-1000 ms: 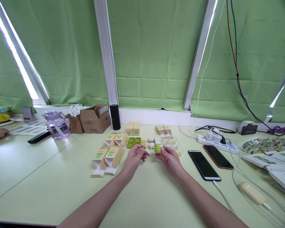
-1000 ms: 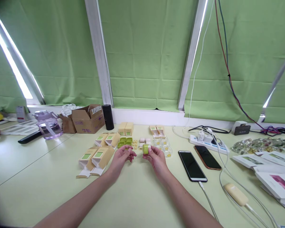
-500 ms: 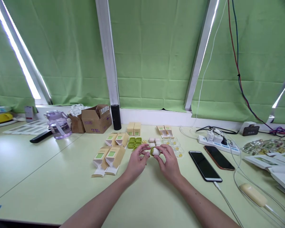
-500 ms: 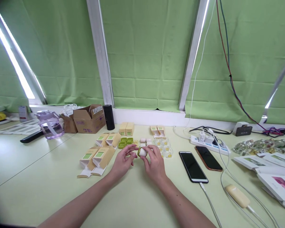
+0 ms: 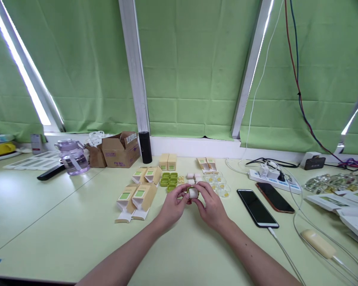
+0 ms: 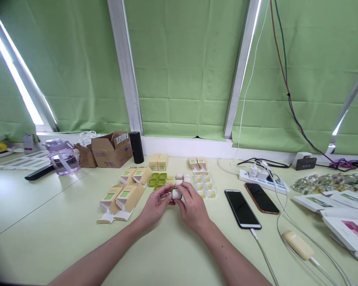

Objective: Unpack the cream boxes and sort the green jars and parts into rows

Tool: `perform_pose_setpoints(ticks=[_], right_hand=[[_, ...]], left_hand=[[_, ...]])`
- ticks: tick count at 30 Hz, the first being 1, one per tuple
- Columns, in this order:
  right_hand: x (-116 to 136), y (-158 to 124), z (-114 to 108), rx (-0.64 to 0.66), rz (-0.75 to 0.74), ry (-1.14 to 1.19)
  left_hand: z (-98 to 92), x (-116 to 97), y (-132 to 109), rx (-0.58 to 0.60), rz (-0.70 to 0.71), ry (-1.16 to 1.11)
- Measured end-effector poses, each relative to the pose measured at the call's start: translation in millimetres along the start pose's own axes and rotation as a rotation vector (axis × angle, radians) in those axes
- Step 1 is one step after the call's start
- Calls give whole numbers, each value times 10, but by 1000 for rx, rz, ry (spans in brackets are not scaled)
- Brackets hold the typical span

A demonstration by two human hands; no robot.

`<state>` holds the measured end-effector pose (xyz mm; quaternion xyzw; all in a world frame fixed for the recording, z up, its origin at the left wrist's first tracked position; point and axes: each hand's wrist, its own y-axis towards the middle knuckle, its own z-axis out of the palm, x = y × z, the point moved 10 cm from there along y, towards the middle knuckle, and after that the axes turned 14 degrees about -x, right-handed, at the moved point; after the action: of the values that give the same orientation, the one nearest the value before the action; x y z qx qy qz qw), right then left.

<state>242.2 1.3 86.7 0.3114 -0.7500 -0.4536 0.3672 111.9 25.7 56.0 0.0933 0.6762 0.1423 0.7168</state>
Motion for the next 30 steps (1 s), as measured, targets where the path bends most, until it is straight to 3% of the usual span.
perform_pose_setpoints(ticks=[6, 19, 30], right_hand=[[60, -1, 7, 28, -72, -103], [69, -55, 133, 117, -114, -157], [59, -81, 247, 151, -103, -205]], left_hand=[[-21, 55, 9, -15, 19, 29], [-53, 4, -15, -14, 165, 310], [-37, 35, 6, -17, 159, 356]])
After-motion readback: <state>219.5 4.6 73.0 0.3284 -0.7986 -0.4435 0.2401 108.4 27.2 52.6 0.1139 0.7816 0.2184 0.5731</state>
